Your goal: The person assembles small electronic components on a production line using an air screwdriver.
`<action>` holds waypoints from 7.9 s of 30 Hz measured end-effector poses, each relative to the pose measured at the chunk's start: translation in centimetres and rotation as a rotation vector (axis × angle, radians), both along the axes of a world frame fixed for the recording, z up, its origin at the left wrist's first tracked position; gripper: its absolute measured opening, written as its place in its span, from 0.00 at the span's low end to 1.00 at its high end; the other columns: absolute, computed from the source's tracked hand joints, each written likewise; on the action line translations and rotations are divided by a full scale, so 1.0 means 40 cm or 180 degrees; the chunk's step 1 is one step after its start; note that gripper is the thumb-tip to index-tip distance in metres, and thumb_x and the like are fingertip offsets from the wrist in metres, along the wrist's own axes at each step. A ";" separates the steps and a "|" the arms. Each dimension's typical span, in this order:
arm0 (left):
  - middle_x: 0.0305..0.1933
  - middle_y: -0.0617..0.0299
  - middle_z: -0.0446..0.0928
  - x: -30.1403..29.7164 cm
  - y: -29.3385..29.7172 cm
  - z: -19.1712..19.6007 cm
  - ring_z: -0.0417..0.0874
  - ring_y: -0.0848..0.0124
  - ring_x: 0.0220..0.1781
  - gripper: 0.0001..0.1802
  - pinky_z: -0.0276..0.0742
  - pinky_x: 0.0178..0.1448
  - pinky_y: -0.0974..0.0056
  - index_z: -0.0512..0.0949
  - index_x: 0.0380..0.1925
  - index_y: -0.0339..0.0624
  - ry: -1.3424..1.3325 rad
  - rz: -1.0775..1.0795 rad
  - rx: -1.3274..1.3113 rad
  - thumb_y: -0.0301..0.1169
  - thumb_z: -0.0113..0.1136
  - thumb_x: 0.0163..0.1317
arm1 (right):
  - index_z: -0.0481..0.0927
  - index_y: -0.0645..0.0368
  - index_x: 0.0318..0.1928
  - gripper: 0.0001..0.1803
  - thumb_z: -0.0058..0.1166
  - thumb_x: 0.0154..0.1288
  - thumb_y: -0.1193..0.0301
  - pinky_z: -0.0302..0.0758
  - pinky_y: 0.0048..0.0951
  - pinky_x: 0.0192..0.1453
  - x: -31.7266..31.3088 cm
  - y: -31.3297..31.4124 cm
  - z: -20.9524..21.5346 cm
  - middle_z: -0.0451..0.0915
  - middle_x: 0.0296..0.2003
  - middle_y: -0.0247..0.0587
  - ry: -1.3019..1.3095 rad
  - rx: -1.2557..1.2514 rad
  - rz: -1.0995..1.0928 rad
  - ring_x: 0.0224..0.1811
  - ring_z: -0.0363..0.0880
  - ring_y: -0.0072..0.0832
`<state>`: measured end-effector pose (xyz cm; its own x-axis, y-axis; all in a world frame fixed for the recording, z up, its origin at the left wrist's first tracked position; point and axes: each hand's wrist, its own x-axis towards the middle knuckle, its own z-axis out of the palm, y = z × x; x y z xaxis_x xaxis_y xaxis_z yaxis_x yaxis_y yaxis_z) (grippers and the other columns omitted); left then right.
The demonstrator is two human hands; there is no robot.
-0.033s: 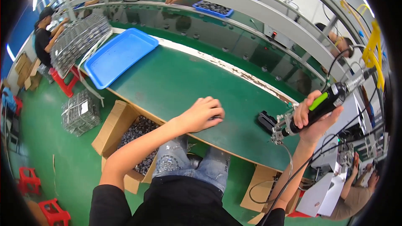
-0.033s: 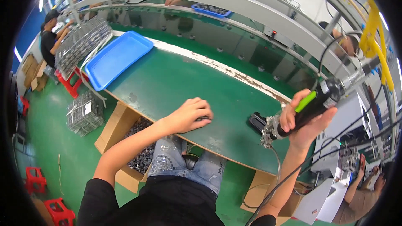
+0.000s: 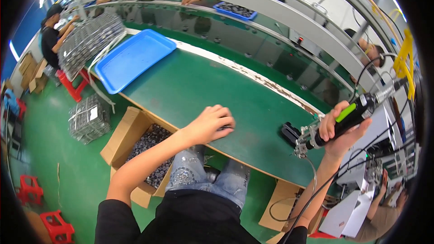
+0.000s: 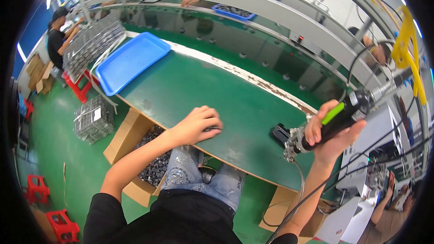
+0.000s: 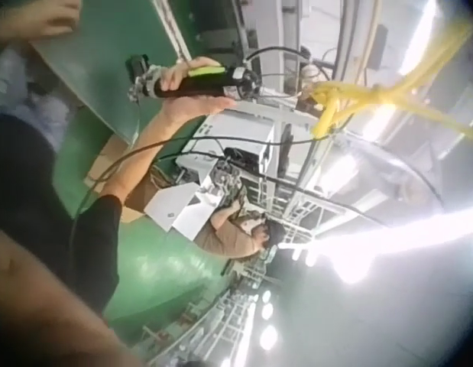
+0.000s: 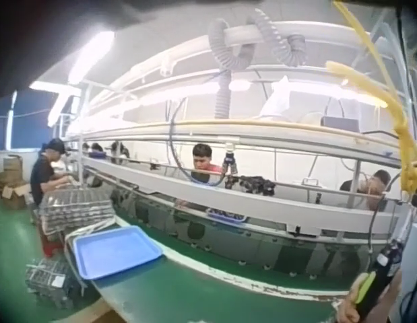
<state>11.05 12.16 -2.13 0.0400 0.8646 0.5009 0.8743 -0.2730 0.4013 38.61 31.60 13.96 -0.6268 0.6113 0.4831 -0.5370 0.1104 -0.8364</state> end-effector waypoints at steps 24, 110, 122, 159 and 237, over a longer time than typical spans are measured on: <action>0.48 0.52 0.82 -0.468 0.117 0.076 0.83 0.54 0.52 0.20 0.79 0.56 0.53 0.80 0.52 0.40 -0.0472 0.1903 0.0236 0.38 0.68 0.64 | 0.70 0.65 0.42 0.53 0.40 0.60 0.17 0.63 0.24 0.17 -0.188 0.058 -0.011 0.67 0.14 0.34 -0.0241 0.0222 0.0338 0.12 0.64 0.23; 0.48 0.57 0.80 0.027 -0.107 0.438 0.85 0.72 0.47 0.20 0.89 0.51 0.69 0.88 0.48 0.35 -0.3152 -0.0733 -0.0146 0.16 0.77 0.53 | 0.87 0.57 0.38 0.15 0.77 0.48 0.78 0.75 0.28 0.26 -0.223 -0.268 0.111 0.80 0.33 0.35 -0.0908 0.3335 -0.1101 0.27 0.81 0.28; 0.46 0.57 0.81 0.030 -0.120 0.434 0.86 0.71 0.45 0.18 0.89 0.50 0.69 0.89 0.45 0.36 -0.2846 -0.0616 0.0037 0.17 0.78 0.52 | 0.85 0.63 0.39 0.11 0.72 0.56 0.84 0.81 0.26 0.30 -0.229 -0.310 0.093 0.83 0.37 0.42 -0.1111 0.2340 -0.0687 0.31 0.84 0.26; 0.55 0.55 0.84 0.079 -0.125 0.233 0.86 0.69 0.56 0.10 0.83 0.66 0.58 0.83 0.50 0.36 -0.6493 -0.1485 0.0947 0.25 0.67 0.70 | 0.81 0.66 0.38 0.11 0.67 0.56 0.88 0.82 0.26 0.44 -0.352 -0.364 0.050 0.82 0.43 0.48 -0.1383 0.2090 -0.0845 0.40 0.83 0.32; 0.20 0.74 0.81 -0.205 0.295 0.058 0.72 0.71 0.43 0.07 0.58 0.59 0.58 0.83 0.22 0.49 -0.1450 -0.0158 -0.1480 0.33 0.73 0.54 | 0.61 0.55 0.42 0.23 0.60 0.72 0.55 0.68 0.31 0.25 -0.441 -0.060 -0.030 0.66 0.20 0.34 -0.0166 0.0168 -0.1010 0.17 0.64 0.25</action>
<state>2.86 23.95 0.20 -0.0425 0.9978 0.0512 0.5796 -0.0171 0.8147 20.98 29.21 12.74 -0.4337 0.7551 0.4917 -0.4252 0.3096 -0.8505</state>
